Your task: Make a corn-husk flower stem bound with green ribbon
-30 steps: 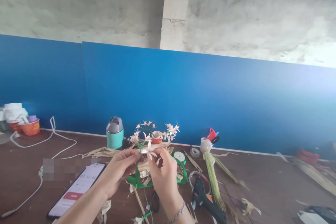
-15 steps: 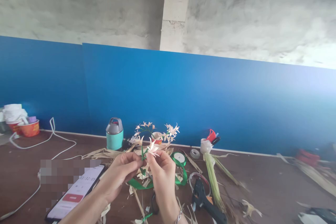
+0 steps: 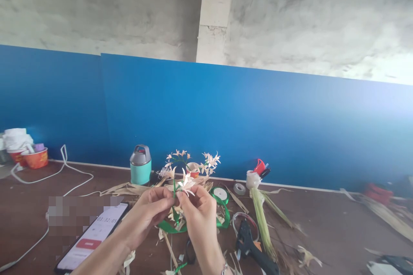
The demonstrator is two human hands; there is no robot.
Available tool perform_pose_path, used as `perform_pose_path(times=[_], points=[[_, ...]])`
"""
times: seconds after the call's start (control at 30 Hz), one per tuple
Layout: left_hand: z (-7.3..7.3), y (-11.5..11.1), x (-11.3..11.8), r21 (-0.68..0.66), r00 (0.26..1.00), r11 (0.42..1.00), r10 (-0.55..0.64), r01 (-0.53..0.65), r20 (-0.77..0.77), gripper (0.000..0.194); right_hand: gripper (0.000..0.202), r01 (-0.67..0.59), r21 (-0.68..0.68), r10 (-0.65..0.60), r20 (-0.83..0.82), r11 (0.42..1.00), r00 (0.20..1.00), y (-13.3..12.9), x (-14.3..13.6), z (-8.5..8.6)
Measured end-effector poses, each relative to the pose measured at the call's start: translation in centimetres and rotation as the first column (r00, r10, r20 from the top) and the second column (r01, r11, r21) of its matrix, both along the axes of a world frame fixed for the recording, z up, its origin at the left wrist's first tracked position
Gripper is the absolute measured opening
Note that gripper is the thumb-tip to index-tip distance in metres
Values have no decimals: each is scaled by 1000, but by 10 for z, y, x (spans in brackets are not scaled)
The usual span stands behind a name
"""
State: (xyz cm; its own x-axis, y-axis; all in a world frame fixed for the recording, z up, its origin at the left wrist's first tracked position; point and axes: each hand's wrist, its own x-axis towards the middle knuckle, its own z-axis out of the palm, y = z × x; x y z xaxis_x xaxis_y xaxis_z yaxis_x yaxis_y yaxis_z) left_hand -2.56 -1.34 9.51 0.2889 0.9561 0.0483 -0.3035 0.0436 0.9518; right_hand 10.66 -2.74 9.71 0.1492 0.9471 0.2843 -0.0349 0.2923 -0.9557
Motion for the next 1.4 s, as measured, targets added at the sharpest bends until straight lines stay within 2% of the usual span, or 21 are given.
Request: perform_pose_path(times=[0.23, 0.5, 0.7, 0.83, 1.13, 1.23, 1.4], points=[[5, 0, -3, 32, 998, 999, -23, 24, -54, 21, 26, -4, -57, -3, -113, 998, 994, -2, 0, 0], [4, 2, -9, 92, 990, 991, -87, 98, -114, 15, 26, -95, -142, 62, -221, 985, 973, -7, 1, 5], [4, 4, -18, 137, 967, 965, -199, 221, -162, 12, 25, -113, -190, 84, -153, 975, 985, -12, 2, 9], [4, 5, -22, 131, 958, 960, -223, 248, -182, 12, 24, -119, -212, 96, -118, 970, 988, -14, 3, 12], [3, 6, -23, 118, 944, 949, -265, 291, -195, 14, 25, -133, -245, 99, -147, 960, 984, -14, 2, 14], [2, 8, -23, 116, 952, 958, -235, 261, -197, 17, 24, -93, -218, 68, -117, 971, 991, -16, 0, 16], [-1, 14, -21, 133, 968, 975, -151, 180, -199, 22, 20, 48, -89, -47, 11, 995, 999, -22, 3, 21]])
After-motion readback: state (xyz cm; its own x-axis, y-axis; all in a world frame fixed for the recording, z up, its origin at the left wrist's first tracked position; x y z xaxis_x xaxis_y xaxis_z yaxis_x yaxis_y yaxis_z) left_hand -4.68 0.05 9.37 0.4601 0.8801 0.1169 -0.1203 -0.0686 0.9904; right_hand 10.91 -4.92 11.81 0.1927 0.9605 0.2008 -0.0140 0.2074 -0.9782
